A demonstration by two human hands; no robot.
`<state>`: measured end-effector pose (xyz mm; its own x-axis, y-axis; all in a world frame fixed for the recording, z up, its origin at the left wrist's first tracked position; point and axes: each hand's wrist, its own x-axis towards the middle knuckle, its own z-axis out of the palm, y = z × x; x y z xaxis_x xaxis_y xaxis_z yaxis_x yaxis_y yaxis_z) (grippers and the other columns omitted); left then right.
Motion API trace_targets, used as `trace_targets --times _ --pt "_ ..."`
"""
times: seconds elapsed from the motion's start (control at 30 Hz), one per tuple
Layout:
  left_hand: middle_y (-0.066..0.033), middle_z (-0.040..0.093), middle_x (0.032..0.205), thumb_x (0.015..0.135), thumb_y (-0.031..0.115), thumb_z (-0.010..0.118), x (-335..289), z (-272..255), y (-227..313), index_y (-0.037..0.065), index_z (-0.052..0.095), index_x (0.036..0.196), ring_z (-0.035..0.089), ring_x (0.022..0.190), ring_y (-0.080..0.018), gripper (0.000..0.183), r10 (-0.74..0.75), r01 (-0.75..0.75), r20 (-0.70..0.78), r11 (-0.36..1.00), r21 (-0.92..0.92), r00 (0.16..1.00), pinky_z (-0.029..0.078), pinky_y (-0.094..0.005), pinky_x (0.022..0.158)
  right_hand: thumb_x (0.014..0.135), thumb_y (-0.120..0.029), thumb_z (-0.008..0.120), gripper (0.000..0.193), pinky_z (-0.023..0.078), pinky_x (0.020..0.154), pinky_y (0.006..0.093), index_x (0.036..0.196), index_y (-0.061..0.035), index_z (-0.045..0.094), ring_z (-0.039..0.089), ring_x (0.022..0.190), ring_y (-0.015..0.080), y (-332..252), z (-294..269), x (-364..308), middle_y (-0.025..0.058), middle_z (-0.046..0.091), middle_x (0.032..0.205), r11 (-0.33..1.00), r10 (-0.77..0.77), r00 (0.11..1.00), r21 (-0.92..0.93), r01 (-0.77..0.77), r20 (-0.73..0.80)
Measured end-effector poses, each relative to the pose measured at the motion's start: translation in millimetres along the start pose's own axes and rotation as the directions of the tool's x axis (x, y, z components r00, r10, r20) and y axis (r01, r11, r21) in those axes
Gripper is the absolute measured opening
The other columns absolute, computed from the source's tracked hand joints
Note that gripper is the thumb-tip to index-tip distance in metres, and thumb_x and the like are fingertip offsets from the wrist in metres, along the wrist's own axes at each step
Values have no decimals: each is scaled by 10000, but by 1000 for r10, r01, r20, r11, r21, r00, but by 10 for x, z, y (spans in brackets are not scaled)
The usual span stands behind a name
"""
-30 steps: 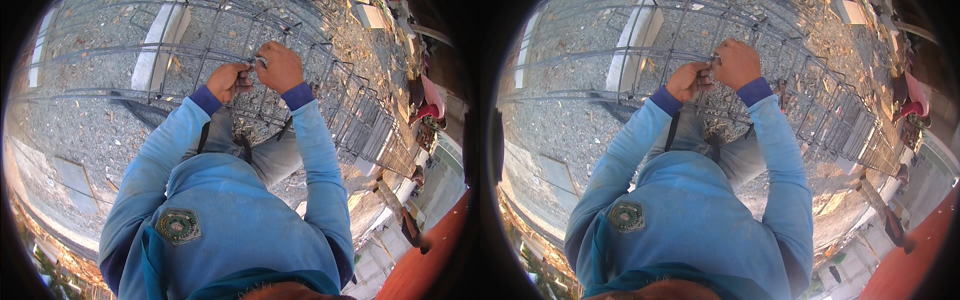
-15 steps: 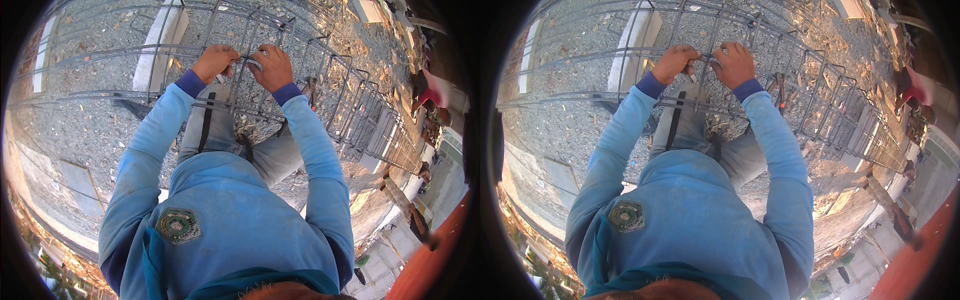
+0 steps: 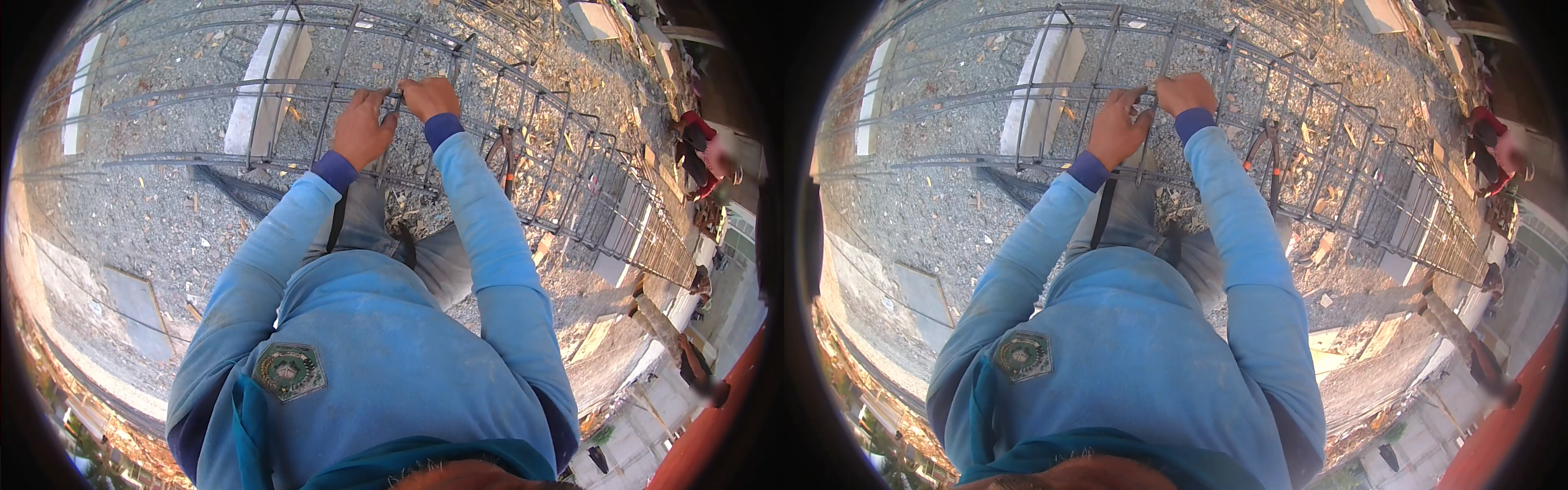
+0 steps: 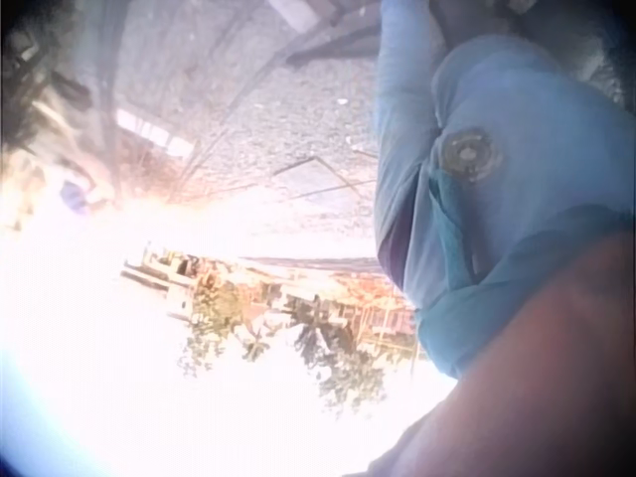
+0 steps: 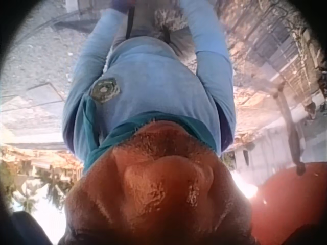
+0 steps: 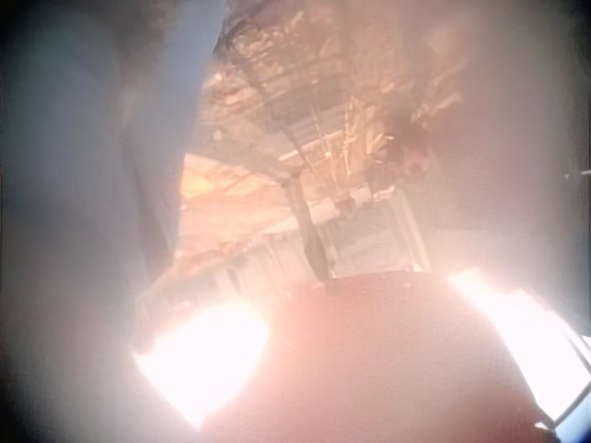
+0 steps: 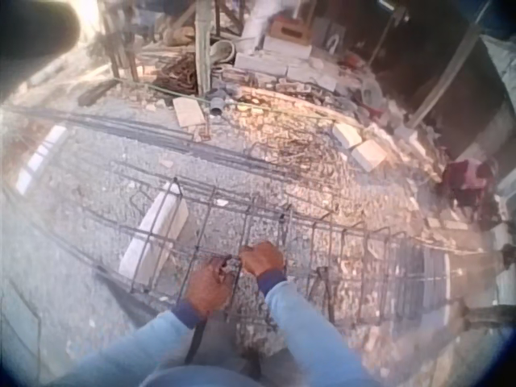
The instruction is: The person assembles a rebar structure by using pliers to twist and cut thin wire around the metal rods.
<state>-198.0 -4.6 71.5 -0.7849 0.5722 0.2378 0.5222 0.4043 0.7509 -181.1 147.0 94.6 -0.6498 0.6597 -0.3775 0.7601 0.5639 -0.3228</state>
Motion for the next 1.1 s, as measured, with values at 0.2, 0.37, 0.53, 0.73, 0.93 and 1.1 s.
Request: trace_targets --times 0.2,0.37,0.53,0.73,0.93,1.1 --pt "-209 639 961 784 402 674 317 73 174 -4 607 975 634 862 -376 454 -310 303 170 950 70 935 506 -444 739 823 -375 623 384 491 789 379 1023 -53 689 641 882 311 744 -65 -572 164 653 1060 853 -21 981 508 120 -195" --pt "-231 650 868 761 568 635 417 30 241 -18 618 890 645 829 -382 601 -358 321 228 929 183 905 511 -464 726 788 -260 674 441 425 910 434 1158 -40 578 536 1068 339 1710 -86 -1235 184 573 1107 984 -95 841 80 161 -533" --pt "-229 667 852 768 578 604 523 130 206 -13 645 842 657 803 -390 597 -358 291 226 914 281 906 523 -461 725 803 -272 651 460 427 902 459 1197 -56 552 544 1049 359 2178 11 -1582 181 577 1104 998 -65 837 -44 49 -543" --pt "-168 665 662 756 383 593 719 96 300 -2 680 650 665 624 -271 409 -546 524 420 833 178 725 543 -383 697 831 -335 611 496 484 757 460 1236 -67 512 606 922 354 2161 33 -1615 159 608 1053 991 114 918 108 -79 -381" --pt "-91 624 541 732 312 656 716 133 125 -10 670 662 599 452 -188 330 -494 463 460 866 187 738 524 -322 558 853 -316 584 442 488 718 443 1232 -95 527 630 860 355 2293 190 -1566 168 634 974 961 69 901 272 56 -429" --pt "-128 684 755 723 196 643 726 41 -26 29 702 861 666 709 -245 225 -83 -4 501 985 170 861 528 -357 700 873 -276 568 365 492 729 431 1183 -85 578 636 865 349 2326 90 -1583 175 653 971 954 127 918 300 -9 -376"
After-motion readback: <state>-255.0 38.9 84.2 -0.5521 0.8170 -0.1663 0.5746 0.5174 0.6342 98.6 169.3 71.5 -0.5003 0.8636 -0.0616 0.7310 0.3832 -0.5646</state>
